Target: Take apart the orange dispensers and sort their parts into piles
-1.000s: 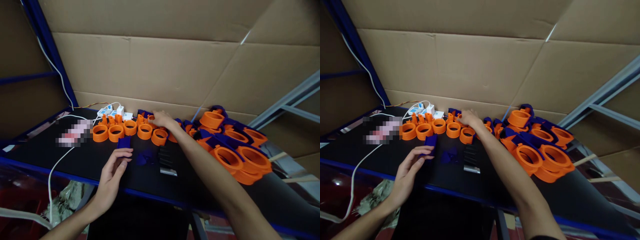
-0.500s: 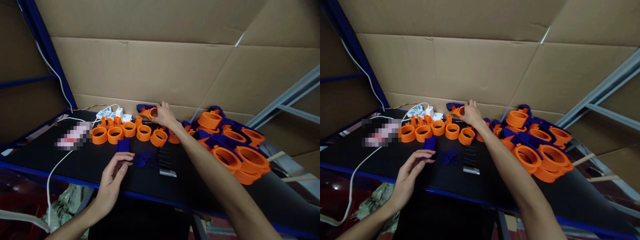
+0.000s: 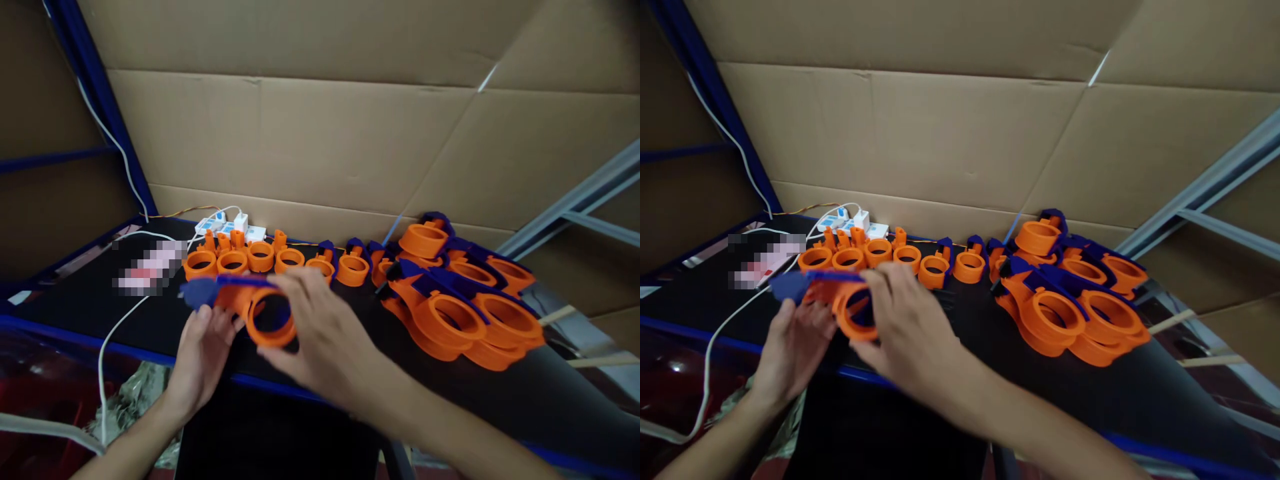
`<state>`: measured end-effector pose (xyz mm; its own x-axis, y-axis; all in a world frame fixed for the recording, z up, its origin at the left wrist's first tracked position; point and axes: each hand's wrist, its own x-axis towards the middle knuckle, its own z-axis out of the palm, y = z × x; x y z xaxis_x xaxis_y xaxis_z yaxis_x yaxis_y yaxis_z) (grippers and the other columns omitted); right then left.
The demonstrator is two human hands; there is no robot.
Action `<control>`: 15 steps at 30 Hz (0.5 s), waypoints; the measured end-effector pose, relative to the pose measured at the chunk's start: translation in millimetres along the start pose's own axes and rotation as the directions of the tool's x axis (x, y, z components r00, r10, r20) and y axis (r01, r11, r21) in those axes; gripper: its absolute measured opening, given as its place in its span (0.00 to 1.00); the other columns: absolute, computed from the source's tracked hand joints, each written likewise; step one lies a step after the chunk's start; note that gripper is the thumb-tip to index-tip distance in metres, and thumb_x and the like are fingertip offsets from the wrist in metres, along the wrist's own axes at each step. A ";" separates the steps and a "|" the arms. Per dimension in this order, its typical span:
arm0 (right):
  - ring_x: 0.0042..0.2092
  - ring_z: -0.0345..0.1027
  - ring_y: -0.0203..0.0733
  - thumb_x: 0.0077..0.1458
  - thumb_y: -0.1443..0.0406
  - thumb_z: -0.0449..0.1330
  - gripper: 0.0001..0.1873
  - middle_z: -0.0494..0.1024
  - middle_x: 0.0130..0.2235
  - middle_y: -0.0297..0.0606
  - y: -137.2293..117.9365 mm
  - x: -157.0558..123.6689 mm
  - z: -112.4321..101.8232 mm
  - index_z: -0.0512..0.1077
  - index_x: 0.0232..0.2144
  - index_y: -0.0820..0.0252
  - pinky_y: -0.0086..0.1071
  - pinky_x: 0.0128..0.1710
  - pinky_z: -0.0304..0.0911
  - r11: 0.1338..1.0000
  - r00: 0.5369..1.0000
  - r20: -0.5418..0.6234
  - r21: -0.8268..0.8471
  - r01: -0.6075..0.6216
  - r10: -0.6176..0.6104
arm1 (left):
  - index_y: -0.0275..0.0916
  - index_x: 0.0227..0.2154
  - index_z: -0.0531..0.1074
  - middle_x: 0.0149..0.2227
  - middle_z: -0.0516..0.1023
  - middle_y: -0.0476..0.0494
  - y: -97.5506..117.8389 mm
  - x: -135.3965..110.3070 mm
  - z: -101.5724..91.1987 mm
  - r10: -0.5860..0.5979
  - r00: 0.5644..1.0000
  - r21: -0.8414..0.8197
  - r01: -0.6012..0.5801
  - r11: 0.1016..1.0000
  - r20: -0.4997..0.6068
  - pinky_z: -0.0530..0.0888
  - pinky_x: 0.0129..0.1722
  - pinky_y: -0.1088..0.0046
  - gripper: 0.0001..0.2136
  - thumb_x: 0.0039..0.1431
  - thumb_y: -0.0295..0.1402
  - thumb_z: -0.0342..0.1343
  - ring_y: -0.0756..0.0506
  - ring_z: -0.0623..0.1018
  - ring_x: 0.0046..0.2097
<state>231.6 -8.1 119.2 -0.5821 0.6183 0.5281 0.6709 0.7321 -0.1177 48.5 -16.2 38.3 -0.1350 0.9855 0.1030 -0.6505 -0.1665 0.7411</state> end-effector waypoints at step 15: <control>0.41 0.75 0.45 0.65 0.72 0.50 0.17 0.81 0.42 0.47 -16.5 -18.4 13.9 0.73 0.52 0.66 0.36 0.36 0.73 0.964 0.978 0.067 -0.164 0.208 -0.199 | 0.42 0.44 0.77 0.38 0.83 0.44 -15.9 -25.6 0.1 -0.118 0.992 0.169 0.123 0.978 -0.040 0.80 0.42 0.63 0.13 0.58 0.41 0.62 0.39 0.83 0.41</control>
<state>224.9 -27.5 99.8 -0.7338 0.4777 0.4831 0.6013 0.7876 0.1347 62.4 -38.8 24.0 -0.0871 0.9961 -0.0114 -0.5266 -0.0364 0.8493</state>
